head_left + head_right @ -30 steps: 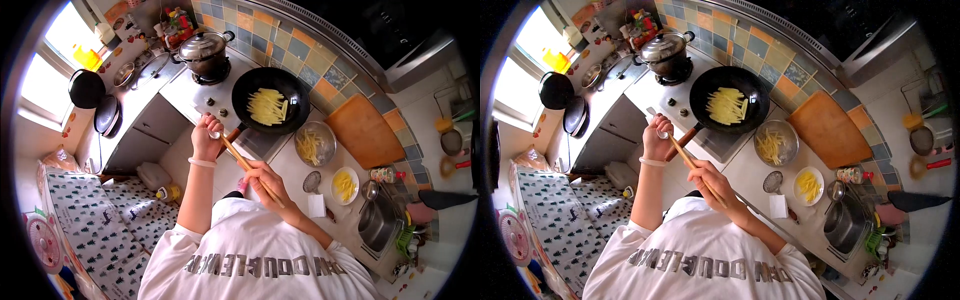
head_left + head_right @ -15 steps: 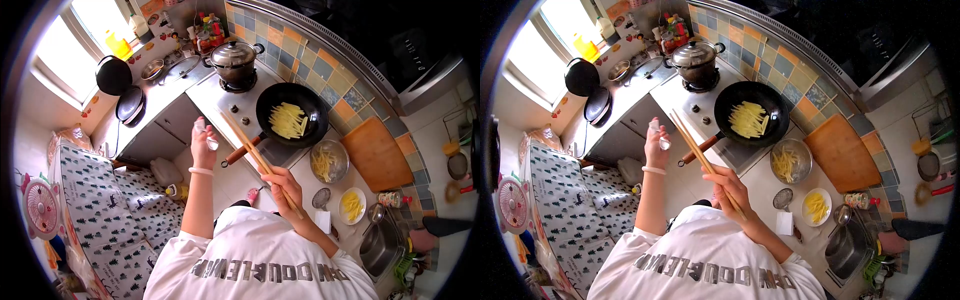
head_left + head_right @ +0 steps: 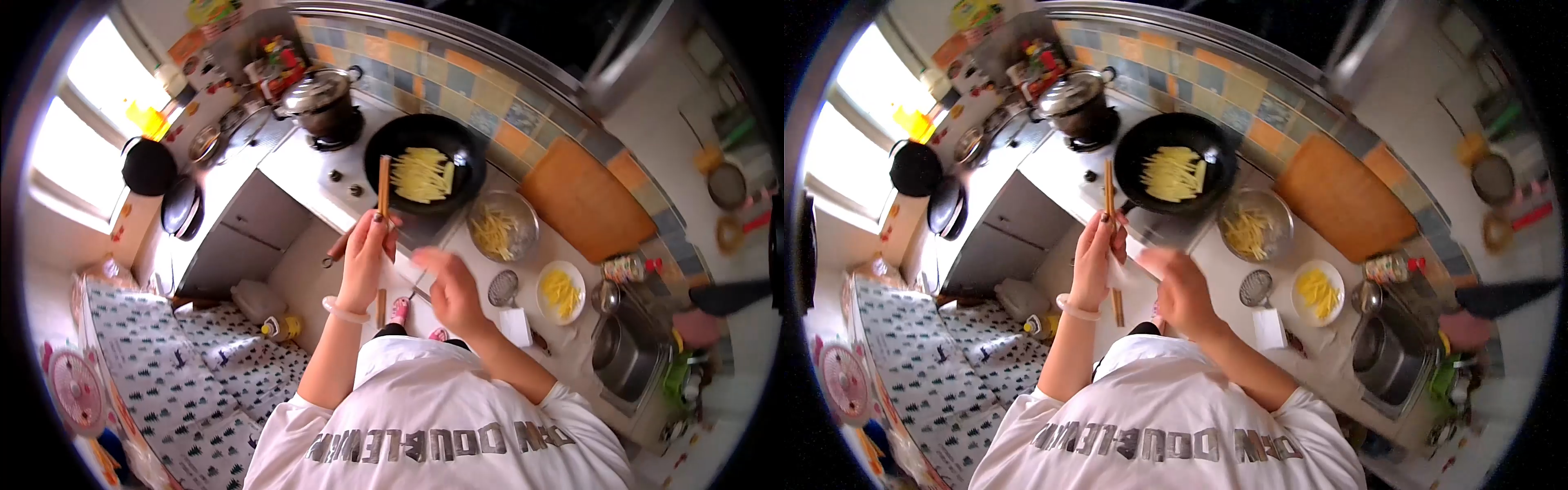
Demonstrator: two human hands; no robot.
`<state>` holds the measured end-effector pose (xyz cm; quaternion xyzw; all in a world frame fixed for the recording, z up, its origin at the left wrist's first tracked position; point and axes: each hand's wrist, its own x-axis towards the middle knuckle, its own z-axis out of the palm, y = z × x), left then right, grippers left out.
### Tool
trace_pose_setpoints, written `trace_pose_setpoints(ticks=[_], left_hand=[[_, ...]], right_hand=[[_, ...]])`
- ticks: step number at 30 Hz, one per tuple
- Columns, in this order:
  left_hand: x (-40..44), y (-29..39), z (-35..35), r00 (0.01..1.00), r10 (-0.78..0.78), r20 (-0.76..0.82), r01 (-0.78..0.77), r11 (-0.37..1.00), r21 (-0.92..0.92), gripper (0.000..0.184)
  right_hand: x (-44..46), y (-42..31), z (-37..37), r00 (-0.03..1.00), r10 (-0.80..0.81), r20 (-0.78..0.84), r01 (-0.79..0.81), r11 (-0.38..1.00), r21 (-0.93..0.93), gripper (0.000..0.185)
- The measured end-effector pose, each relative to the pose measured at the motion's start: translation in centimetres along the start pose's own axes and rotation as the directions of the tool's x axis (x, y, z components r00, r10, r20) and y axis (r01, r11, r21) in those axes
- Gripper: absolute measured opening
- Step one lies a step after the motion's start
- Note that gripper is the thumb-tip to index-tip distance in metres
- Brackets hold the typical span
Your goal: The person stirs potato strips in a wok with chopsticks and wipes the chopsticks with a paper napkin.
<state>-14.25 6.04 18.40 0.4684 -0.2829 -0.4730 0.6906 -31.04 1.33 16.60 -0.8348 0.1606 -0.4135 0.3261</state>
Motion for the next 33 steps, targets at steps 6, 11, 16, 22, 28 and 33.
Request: trace_pose_setpoints(ticks=[6, 11, 16, 22, 28, 33], left_hand=[[-2.7, -2.1, 7.9, 0.935, -0.059, 0.35, -0.043, 0.961, 0.275, 0.029], [-4.2, -4.7, 11.7, 0.874, -0.084, 0.479, -0.075, 0.95, 0.303, 0.029], [-5.1, -7.0, 14.2, 0.835, -0.121, 0.537, -0.049, 0.955, 0.291, 0.032], [-4.2, -7.5, 15.2, 0.774, -0.057, 0.631, -0.171, 0.94, 0.294, 0.028], [-2.5, -7.3, 14.2, 0.741, -0.107, 0.663, -0.143, 0.94, 0.311, 0.027], [-1.8, -7.0, 13.4, 0.751, -0.132, 0.646, -0.157, 0.916, 0.369, 0.028]], right_hand=[[1.5, -2.8, -8.2, 0.812, 0.528, -0.248, -0.234, 0.685, 0.69, 0.031], [-2.1, -3.2, -11.6, 0.737, 0.57, -0.363, -0.202, 0.698, 0.686, 0.027], [-4.8, -4.0, -13.4, 0.64, 0.631, -0.439, -0.17, 0.673, 0.72, 0.025], [-5.3, -4.3, -13.7, 0.558, 0.636, -0.533, -0.118, 0.697, 0.708, 0.024], [-4.2, -4.1, -13.1, 0.509, 0.638, -0.578, -0.145, 0.726, 0.673, 0.021], [-3.5, -3.7, -11.8, 0.441, 0.643, -0.626, -0.176, 0.746, 0.643, 0.018]])
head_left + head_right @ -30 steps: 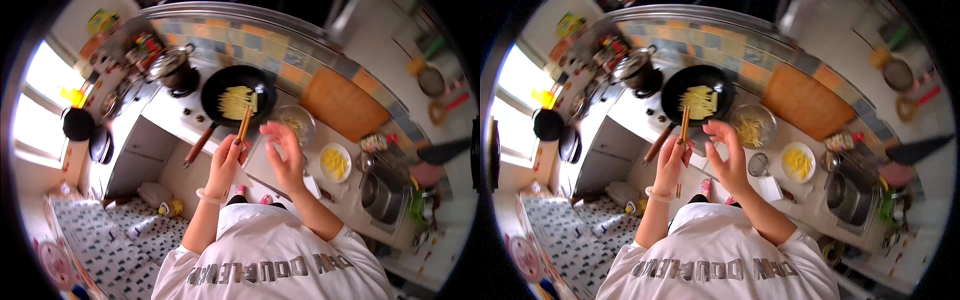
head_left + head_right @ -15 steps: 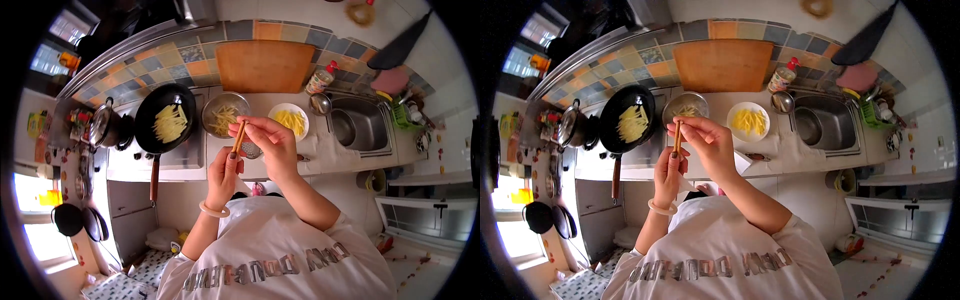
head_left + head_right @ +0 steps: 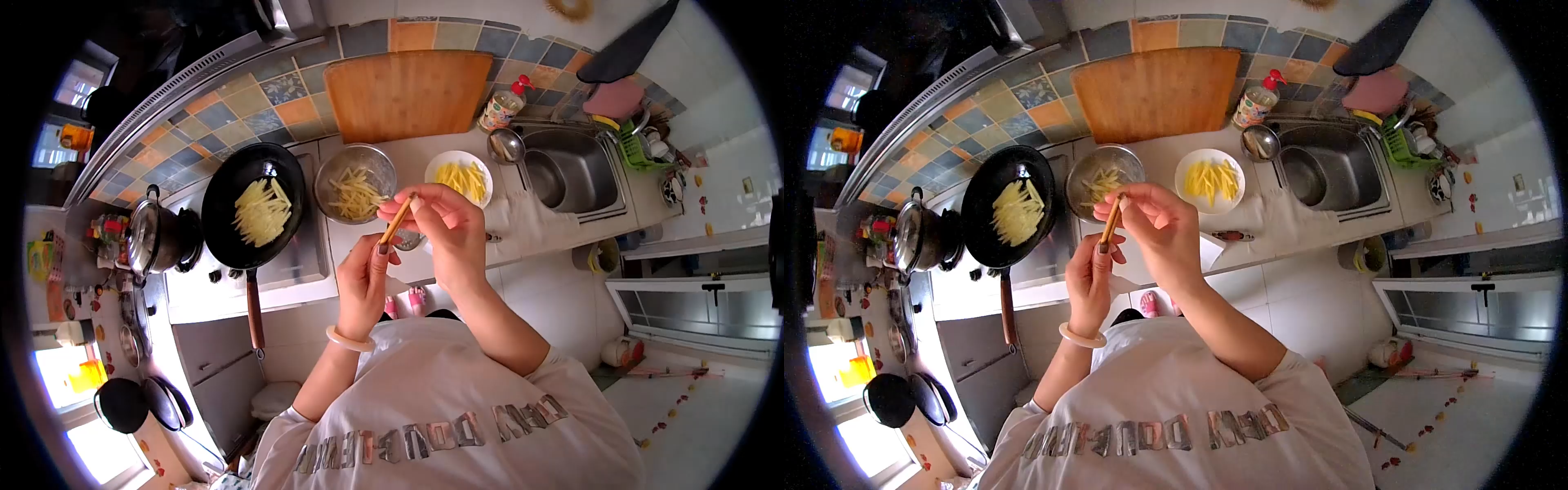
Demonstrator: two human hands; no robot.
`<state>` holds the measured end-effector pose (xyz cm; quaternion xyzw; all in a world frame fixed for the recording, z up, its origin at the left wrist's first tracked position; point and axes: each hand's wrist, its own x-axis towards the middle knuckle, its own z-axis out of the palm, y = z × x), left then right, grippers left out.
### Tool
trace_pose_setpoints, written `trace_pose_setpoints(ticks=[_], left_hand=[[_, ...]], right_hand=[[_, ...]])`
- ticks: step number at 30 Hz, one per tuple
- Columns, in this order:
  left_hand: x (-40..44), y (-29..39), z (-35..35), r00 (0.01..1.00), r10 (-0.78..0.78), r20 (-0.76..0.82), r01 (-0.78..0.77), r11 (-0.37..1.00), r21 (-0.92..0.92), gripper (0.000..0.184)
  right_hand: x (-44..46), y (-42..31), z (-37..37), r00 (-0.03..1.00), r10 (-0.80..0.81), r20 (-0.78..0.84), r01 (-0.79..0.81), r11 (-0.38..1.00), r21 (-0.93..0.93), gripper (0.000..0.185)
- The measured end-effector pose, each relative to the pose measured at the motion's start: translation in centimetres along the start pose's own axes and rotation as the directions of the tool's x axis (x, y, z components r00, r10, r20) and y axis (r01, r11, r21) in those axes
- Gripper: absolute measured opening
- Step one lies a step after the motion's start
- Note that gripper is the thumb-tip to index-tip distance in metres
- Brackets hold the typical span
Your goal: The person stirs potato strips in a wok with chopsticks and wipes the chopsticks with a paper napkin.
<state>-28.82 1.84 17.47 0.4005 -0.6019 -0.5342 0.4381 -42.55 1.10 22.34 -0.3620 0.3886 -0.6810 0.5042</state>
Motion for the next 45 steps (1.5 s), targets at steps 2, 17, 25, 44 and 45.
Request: trace_pose_setpoints(ticks=[2, 17, 25, 44, 45], left_hand=[[-0.1, -0.4, 0.0, 1.0, -0.002, 0.01, 0.002, 1.0, -0.023, 0.029], [-0.3, -2.3, 9.5, 0.98, 0.183, 0.08, -0.183, 0.983, -0.009, 0.028], [-1.8, -0.7, 20.5, 0.863, 0.474, 0.176, -0.505, 0.826, 0.249, 0.035], [-8.9, 2.0, 54.8, 0.739, 0.109, 0.664, 0.022, 0.983, -0.184, 0.025], [-9.1, 2.2, 56.3, 0.715, 0.094, 0.693, 0.043, 0.983, -0.177, 0.026]], right_hand=[[-0.2, 0.4, 0.0, 0.999, -0.037, -0.005, 0.037, 0.999, -0.032, 0.017], [-5.5, -4.1, -7.9, 0.936, -0.122, -0.33, 0.113, 0.992, -0.047, 0.014], [-10.7, -10.4, -18.1, 0.897, 0.078, -0.436, 0.02, 0.976, 0.216, 0.017], [-26.2, -25.8, -45.6, 0.701, -0.193, -0.686, 0.277, 0.961, 0.014, 0.03], [-26.8, -26.2, -46.7, 0.667, -0.215, -0.714, 0.277, 0.96, -0.031, 0.03]])
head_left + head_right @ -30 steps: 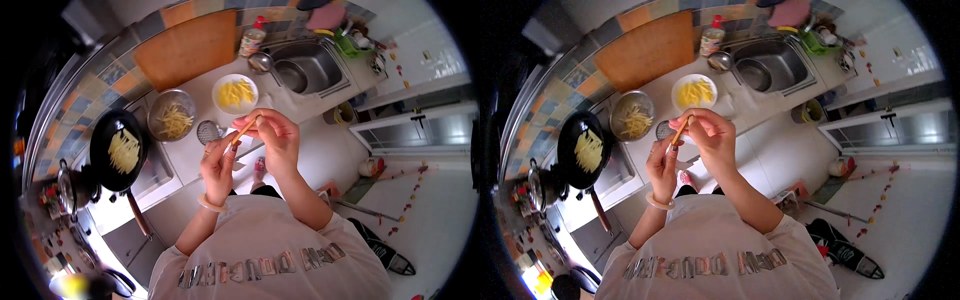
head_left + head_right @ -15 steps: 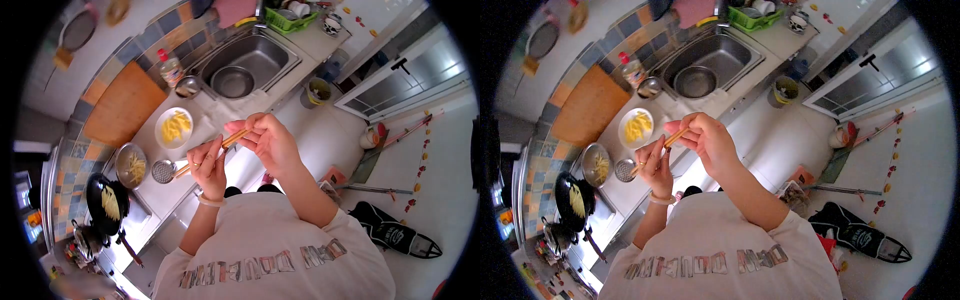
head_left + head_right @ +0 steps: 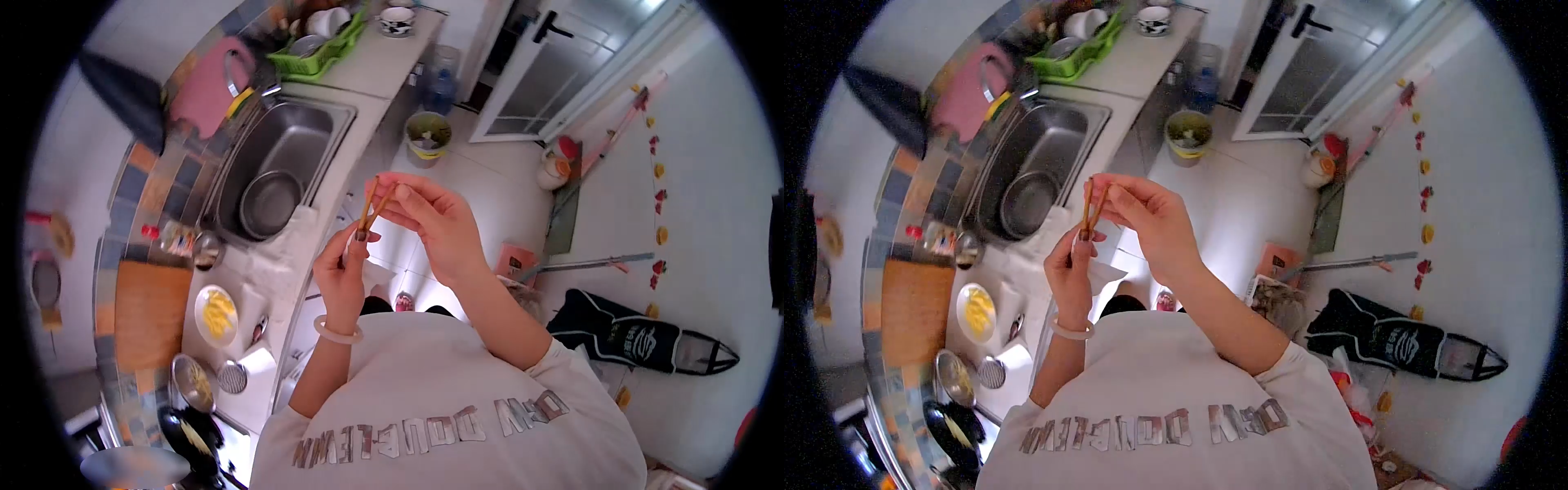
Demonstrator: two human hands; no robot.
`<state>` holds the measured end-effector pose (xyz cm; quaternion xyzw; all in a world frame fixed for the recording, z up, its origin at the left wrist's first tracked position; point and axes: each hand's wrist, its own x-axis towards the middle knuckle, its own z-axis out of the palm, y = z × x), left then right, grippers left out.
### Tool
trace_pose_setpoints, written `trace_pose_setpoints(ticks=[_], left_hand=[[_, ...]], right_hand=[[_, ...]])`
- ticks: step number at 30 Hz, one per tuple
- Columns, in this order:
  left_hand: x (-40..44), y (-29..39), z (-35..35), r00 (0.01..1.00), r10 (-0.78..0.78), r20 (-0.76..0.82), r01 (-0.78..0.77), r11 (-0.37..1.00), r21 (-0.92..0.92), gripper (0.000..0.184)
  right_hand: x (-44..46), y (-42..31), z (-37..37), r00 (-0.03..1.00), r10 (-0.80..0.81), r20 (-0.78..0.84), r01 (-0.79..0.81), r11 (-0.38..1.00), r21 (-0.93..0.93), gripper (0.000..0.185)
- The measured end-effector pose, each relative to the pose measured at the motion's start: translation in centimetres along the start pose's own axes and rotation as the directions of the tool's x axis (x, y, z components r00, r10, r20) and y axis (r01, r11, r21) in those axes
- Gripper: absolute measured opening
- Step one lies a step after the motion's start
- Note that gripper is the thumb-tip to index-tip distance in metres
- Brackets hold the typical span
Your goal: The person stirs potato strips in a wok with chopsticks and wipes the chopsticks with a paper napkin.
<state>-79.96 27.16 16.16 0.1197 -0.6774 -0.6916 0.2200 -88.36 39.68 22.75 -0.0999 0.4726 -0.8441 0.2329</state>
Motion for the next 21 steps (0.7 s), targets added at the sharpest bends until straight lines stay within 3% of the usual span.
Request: trace_pose_setpoints(ticks=[6, 11, 16, 19, 21], left_hand=[[6.1, -2.2, 6.2, 0.977, -0.128, 0.172, 0.139, 0.989, -0.054, 0.029], [12.9, -4.0, 10.1, 0.927, -0.23, 0.298, 0.255, 0.966, -0.046, 0.03], [23.7, -5.8, 14.5, 0.922, -0.222, 0.316, 0.24, 0.971, -0.019, 0.03], [27.1, -6.8, 15.5, 0.94, -0.186, 0.286, 0.187, 0.982, 0.023, 0.028], [30.6, -7.3, 16.6, 0.949, -0.159, 0.272, 0.151, 0.987, 0.05, 0.027]], right_hand=[[4.2, -2.3, -6.2, 0.978, -0.111, -0.177, 0.098, 0.992, -0.083, 0.029], [10.2, -4.2, -10.9, 0.954, -0.055, -0.293, 0.028, 0.995, -0.095, 0.027], [21.3, -7.1, -15.3, 0.917, -0.014, -0.398, 0.003, 1.0, -0.03, 0.023], [25.5, -8.3, -16.7, 0.902, -0.078, -0.425, 0.06, 0.997, -0.056, 0.02], [29.7, -9.3, -18.4, 0.892, -0.149, -0.427, 0.049, 0.97, -0.237, 0.019]])
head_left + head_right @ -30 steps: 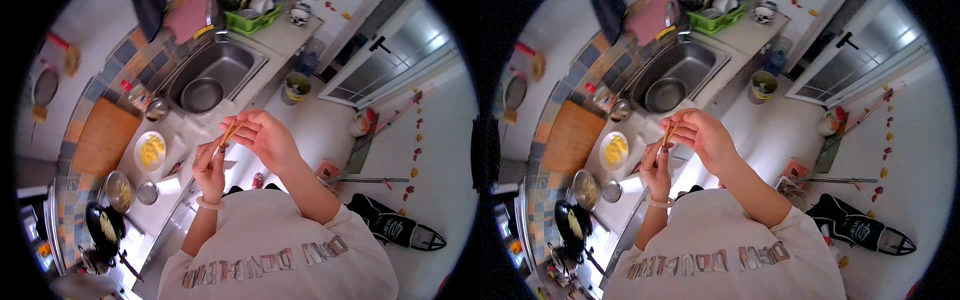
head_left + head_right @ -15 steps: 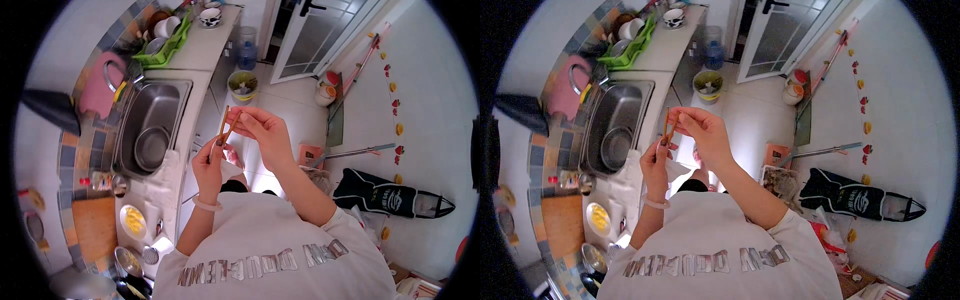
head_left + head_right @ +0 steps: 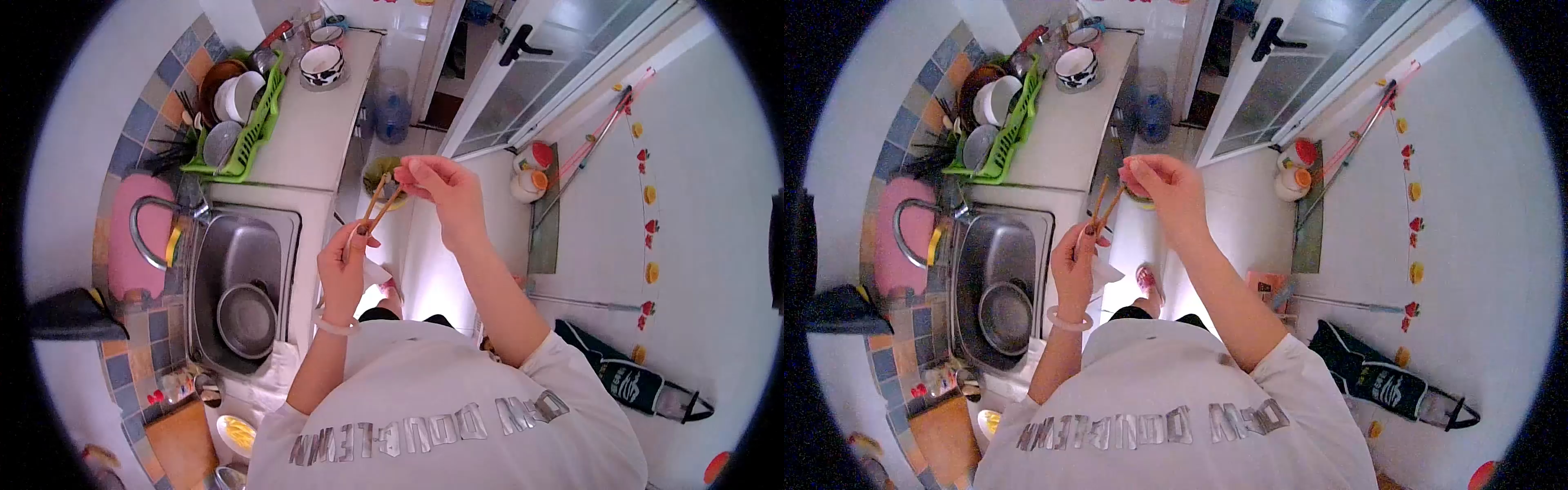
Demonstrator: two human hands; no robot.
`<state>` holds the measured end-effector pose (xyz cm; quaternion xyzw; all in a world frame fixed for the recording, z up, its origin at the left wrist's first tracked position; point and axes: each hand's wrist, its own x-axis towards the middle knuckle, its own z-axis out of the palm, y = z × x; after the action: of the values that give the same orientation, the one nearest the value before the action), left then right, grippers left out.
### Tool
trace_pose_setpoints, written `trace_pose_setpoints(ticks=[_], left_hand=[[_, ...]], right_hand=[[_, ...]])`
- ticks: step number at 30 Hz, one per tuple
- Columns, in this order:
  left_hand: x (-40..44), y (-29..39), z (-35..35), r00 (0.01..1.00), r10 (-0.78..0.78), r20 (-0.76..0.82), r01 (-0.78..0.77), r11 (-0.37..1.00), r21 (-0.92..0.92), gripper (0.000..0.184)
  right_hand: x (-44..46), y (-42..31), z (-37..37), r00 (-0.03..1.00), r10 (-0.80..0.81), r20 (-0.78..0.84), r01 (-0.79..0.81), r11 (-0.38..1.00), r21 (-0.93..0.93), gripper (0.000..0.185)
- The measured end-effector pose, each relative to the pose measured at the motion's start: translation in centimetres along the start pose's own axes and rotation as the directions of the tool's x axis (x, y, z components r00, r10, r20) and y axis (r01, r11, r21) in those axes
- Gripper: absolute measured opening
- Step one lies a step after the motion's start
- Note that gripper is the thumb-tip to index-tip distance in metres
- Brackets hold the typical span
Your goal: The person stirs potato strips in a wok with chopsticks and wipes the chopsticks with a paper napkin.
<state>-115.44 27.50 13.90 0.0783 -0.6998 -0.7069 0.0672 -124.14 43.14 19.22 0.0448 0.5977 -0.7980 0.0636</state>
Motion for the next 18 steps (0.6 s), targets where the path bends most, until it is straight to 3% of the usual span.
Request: trace_pose_setpoints(ticks=[4, 7, 11, 14, 16, 18], left_hand=[[5.8, -0.3, 0.4, 0.998, 0.051, -0.027, -0.049, 0.998, 0.047, 0.023], [9.0, -1.1, 0.8, 0.991, 0.118, -0.059, -0.114, 0.991, 0.066, 0.023], [12.4, -1.4, 1.4, 0.955, 0.29, -0.064, -0.266, 0.931, 0.249, 0.027], [13.9, -0.4, 2.1, 0.986, 0.149, -0.073, -0.12, 0.944, 0.309, 0.03], [14.9, -0.1, 2.8, 0.982, 0.159, -0.101, -0.129, 0.958, 0.255, 0.031], [15.6, 0.2, 3.8, 0.981, 0.137, -0.138, -0.106, 0.971, 0.213, 0.033]], right_hand=[[7.6, -0.3, -0.7, 0.989, -0.128, -0.072, 0.092, 0.92, -0.382, 0.015], [11.6, 0.4, -1.2, 0.964, -0.265, 0.0, 0.243, 0.883, -0.402, 0.012], [14.7, -0.6, -0.9, 0.974, -0.227, 0.021, 0.223, 0.931, -0.288, 0.015], [16.8, -0.9, -1.2, 0.963, -0.248, 0.111, 0.271, 0.889, -0.37, 0.018], [17.7, -1.3, -1.5, 0.947, -0.234, 0.219, 0.312, 0.831, -0.46, 0.019], [18.3, -1.7, -1.6, 0.947, -0.109, 0.302, 0.237, 0.872, -0.428, 0.018]])
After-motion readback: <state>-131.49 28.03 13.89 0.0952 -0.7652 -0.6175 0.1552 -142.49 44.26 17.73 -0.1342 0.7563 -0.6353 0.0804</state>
